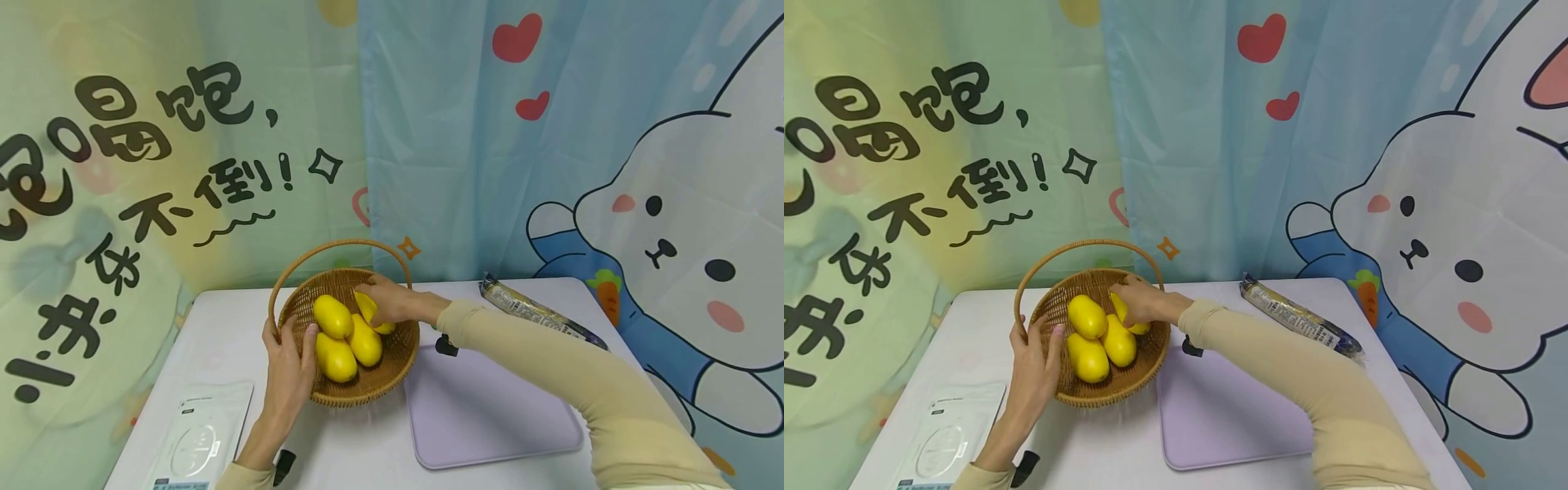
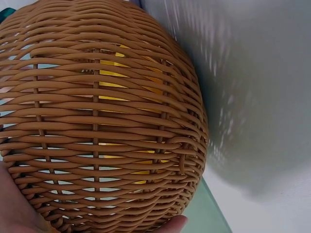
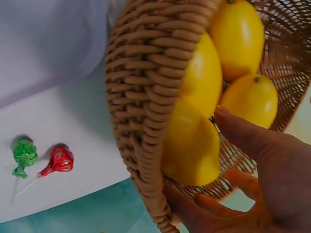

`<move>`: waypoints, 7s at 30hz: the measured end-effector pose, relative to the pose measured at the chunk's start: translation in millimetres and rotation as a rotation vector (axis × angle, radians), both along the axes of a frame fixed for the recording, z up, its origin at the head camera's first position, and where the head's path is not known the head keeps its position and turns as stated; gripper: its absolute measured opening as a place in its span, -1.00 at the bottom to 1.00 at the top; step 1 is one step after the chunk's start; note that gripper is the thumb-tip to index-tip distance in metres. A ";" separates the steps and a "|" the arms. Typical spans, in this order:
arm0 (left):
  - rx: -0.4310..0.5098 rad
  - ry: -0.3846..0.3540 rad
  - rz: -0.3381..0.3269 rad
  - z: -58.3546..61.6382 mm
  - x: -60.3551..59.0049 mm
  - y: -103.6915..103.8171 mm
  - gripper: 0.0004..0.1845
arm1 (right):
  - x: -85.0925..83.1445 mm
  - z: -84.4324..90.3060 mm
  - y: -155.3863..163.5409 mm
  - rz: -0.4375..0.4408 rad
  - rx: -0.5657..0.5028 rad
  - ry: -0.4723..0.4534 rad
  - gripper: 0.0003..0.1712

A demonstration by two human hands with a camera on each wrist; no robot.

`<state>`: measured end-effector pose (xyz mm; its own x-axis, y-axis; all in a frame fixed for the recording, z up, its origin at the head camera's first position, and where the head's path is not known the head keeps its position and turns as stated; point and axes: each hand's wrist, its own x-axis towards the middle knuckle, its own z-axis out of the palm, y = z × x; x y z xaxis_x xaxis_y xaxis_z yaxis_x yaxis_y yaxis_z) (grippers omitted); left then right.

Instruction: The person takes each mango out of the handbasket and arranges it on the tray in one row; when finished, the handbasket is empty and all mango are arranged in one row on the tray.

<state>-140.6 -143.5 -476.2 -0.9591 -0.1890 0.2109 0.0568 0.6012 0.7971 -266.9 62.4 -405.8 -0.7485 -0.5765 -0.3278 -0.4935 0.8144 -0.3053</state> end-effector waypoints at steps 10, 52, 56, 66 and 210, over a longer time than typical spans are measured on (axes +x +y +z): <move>0.004 0.008 -0.003 2.1 -1.2 1.9 -0.24 | 2.8 -14.5 -9.1 0.027 0.184 0.126 -0.07; 0.011 -0.025 0.000 1.7 1.0 -0.7 -0.24 | 73.0 52.7 48.3 0.081 -0.226 0.035 -0.04; 0.009 -0.022 0.000 2.5 0.6 -1.5 -0.23 | 90.0 60.8 66.5 0.033 -0.270 0.052 -0.02; 0.008 -0.024 0.009 1.4 -0.4 -2.1 -0.21 | 109.8 61.6 117.0 -0.128 -0.312 0.148 -0.01; 0.010 -0.026 0.023 -0.3 1.2 -15.7 -0.20 | 1.4 -11.5 -76.2 0.146 -0.072 -0.064 -0.15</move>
<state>-139.4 -159.2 -476.5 -0.9596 -0.2128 0.1841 0.0224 0.5945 0.8038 -265.5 -13.9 -417.3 -0.6341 -0.7011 -0.3260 -0.5826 0.7105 -0.3947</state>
